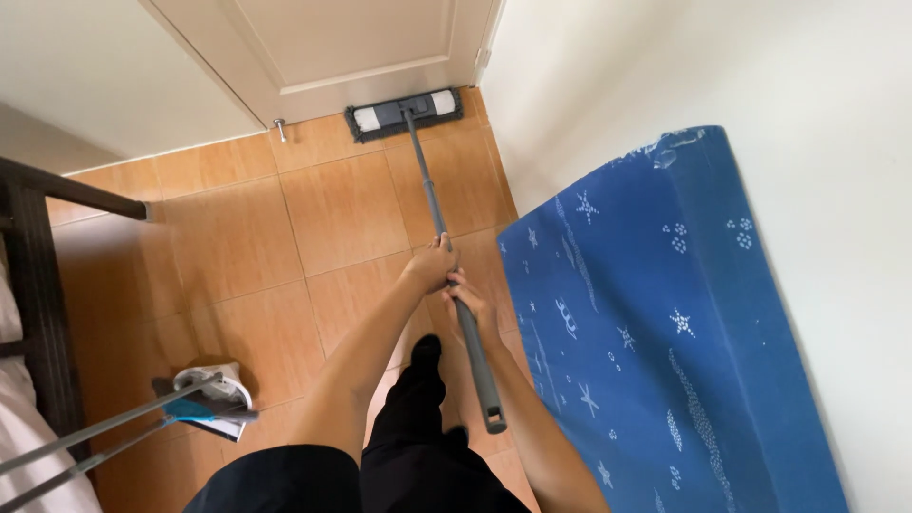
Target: The person mops a tiled floor in a bedroom using a flat mop, moving around a bed and a blue rug. The person then opens a door and picks up a broom and dustpan.
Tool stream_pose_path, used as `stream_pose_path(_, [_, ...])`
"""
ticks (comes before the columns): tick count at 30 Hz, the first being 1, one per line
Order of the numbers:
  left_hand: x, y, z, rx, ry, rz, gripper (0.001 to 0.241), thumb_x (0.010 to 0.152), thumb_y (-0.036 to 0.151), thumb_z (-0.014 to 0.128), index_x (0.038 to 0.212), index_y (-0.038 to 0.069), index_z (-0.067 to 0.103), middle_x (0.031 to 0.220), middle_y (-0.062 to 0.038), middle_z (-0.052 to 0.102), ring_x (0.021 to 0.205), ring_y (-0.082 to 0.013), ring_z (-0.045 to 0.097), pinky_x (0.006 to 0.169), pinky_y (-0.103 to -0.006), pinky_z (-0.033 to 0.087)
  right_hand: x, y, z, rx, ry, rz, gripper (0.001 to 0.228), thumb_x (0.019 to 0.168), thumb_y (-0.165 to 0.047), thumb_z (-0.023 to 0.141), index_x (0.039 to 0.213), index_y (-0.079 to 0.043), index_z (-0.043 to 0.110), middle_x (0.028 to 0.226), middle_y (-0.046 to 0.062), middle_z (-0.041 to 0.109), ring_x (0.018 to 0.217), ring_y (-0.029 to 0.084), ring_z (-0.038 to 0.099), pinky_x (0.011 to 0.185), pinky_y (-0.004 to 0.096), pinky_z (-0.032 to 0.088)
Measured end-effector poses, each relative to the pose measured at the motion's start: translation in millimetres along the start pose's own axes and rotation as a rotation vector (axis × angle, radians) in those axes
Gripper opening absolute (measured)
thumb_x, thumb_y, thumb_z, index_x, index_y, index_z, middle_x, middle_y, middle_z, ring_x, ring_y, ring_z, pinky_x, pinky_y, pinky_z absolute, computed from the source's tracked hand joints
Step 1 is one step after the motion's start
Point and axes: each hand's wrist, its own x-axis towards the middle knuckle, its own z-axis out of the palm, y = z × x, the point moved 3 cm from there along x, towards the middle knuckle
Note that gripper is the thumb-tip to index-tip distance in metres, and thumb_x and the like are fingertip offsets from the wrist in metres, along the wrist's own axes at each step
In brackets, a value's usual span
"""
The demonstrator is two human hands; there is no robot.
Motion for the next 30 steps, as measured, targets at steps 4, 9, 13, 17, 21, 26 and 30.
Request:
stream_pose_path(4, [23.5,7.5,-15.2,-0.056,-0.022,0.038,0.04,0.095,0.028,0.058,0.123,0.0,0.061,0.148,-0.044,0.038,0.132,-0.0543,0.05,0.103,-0.0475,0.05,31.8,-10.9,-24.5,-0.016,0.015,-0.015,0.004,0.092,-0.002,0.072,0.091,-0.001,0.068,0.12,0.019,0.074,0.12,0.03,0.071,0.102,0.035,0.054])
stream_pose_path(9, [11.6,57.4,-65.6,0.047,0.109,0.037,0.04,0.092,0.042,0.063,0.102,0.005,0.073,0.121,-0.037,0.064,0.107,-0.0447,0.068,0.094,-0.0439,0.056,19.7,-34.3,-62.3,-0.009,-0.047,-0.044,0.006,0.093,-0.004,0.071,0.094,0.0,0.068,0.118,0.022,0.073,0.121,0.034,0.07,0.101,0.036,0.054])
stream_pose_path(13, [-12.9,114.1,-85.8,0.095,-0.02,0.107,0.03,0.094,0.035,0.062,0.091,0.009,0.078,0.103,-0.018,0.076,0.104,-0.0398,0.07,0.086,-0.0454,0.059,-10.9,-66.8,-104.6,-0.002,-0.056,-0.031,0.006,0.094,-0.005,0.07,0.093,0.001,0.068,0.119,0.022,0.073,0.123,0.033,0.069,0.101,0.036,0.053])
stream_pose_path(17, [-62.9,186.8,-91.6,0.002,-0.06,0.101,0.027,0.086,0.035,0.068,0.089,0.01,0.079,0.097,-0.016,0.075,0.097,-0.0362,0.073,0.091,-0.0479,0.056,-75.7,-86.2,-147.6,-0.002,-0.102,0.01,0.005,0.094,-0.004,0.069,0.092,0.001,0.068,0.119,0.021,0.074,0.121,0.031,0.07,0.103,0.037,0.053])
stream_pose_path(21, [-112.8,256.2,-58.2,0.007,-0.041,0.115,0.028,0.086,0.036,0.07,0.089,0.01,0.08,0.093,-0.016,0.077,0.094,-0.0354,0.074,0.095,-0.0512,0.055,-151.1,-108.0,-186.4,-0.029,-0.168,0.041,0.003,0.092,-0.002,0.069,0.092,0.0,0.069,0.118,0.02,0.075,0.119,0.029,0.071,0.101,0.036,0.054])
stream_pose_path(26, [-174.7,326.6,-37.5,-0.05,-0.065,0.05,0.029,0.089,0.036,0.068,0.089,0.01,0.08,0.094,-0.015,0.077,0.093,-0.0349,0.075,0.091,-0.0514,0.057,-220.4,-138.3,-228.1,-0.039,-0.256,0.048,0.002,0.091,-0.002,0.069,0.092,0.0,0.069,0.121,0.02,0.074,0.124,0.031,0.069,0.103,0.036,0.054])
stream_pose_path(30, [-205.9,356.0,-26.4,-0.026,-0.044,0.0,0.024,0.081,0.031,0.071,0.09,0.01,0.08,0.093,-0.014,0.077,0.096,-0.035,0.074,0.088,-0.0471,0.058,-259.8,-140.3,-240.0,-0.063,-0.317,0.043,0.002,0.091,-0.002,0.07,0.093,-0.001,0.069,0.125,0.021,0.072,0.13,0.033,0.064,0.105,0.037,0.052])
